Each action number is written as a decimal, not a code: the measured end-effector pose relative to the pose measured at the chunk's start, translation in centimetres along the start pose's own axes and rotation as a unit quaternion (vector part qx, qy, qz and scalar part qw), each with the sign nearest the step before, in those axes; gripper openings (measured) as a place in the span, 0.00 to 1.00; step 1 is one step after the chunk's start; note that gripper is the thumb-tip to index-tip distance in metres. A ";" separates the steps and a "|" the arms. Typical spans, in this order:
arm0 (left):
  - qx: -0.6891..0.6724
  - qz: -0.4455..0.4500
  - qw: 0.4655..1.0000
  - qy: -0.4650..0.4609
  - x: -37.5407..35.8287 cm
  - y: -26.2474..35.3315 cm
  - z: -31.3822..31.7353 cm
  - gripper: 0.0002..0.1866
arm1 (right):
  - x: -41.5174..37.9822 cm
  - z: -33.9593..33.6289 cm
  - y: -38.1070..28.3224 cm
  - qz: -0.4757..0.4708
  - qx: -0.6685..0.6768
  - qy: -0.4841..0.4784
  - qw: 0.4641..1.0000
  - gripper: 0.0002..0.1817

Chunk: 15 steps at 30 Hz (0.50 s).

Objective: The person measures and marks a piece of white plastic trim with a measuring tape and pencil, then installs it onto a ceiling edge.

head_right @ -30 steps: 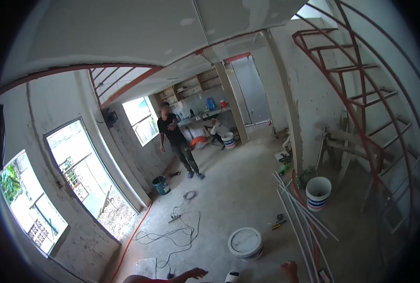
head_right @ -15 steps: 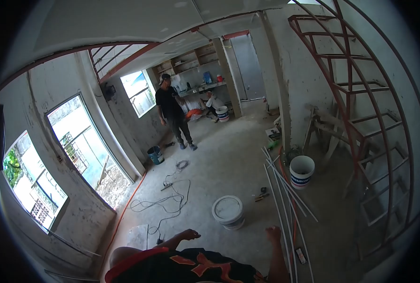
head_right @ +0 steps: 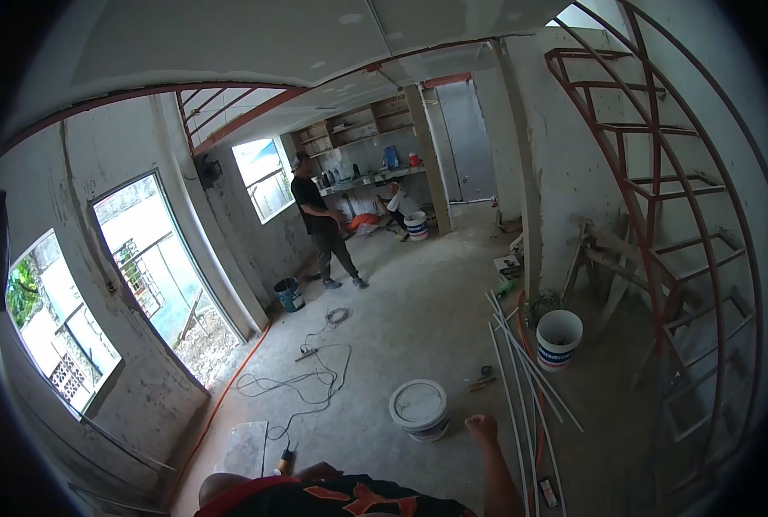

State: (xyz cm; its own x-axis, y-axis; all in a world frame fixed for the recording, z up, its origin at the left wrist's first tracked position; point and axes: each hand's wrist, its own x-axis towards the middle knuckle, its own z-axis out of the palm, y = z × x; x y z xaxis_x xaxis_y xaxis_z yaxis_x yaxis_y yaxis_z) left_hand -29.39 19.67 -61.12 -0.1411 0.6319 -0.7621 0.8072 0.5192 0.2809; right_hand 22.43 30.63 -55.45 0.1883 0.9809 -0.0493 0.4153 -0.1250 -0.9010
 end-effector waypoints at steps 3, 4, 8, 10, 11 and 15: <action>-0.024 -0.007 1.000 -0.002 0.3 0.5 0.3 0.30 | 0.2 0.1 -1.4 -0.002 -0.012 -0.006 1.000 0.17; -0.031 -0.007 1.000 -0.002 0.3 0.7 0.5 0.30 | 0.2 0.0 -1.8 -0.002 -0.015 -0.008 1.000 0.17; -0.050 -0.004 0.999 -0.005 0.2 1.3 1.2 0.30 | 0.7 -0.2 -2.2 -0.026 -0.029 0.005 0.999 0.17; -0.057 0.000 0.998 -0.008 0.1 1.6 1.8 0.30 | 1.1 0.0 -1.7 -0.036 -0.036 0.015 0.999 0.16; -0.058 0.002 0.998 -0.009 0.1 1.8 2.0 0.30 | 1.3 -0.1 -2.0 -0.035 -0.040 0.016 0.998 0.17; -0.021 0.002 0.999 -0.027 1.0 1.8 2.6 0.31 | 0.9 -1.2 -3.8 -0.024 -0.038 0.020 0.999 0.18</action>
State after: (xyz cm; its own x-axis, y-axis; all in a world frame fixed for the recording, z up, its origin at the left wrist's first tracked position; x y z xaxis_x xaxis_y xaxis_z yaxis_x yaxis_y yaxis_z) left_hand -26.64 19.75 -62.94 -0.1049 0.6026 -0.7911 0.7823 0.5411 0.3084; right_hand 22.12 31.84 -51.52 0.2015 0.9794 0.0114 0.4900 -0.0907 -0.8670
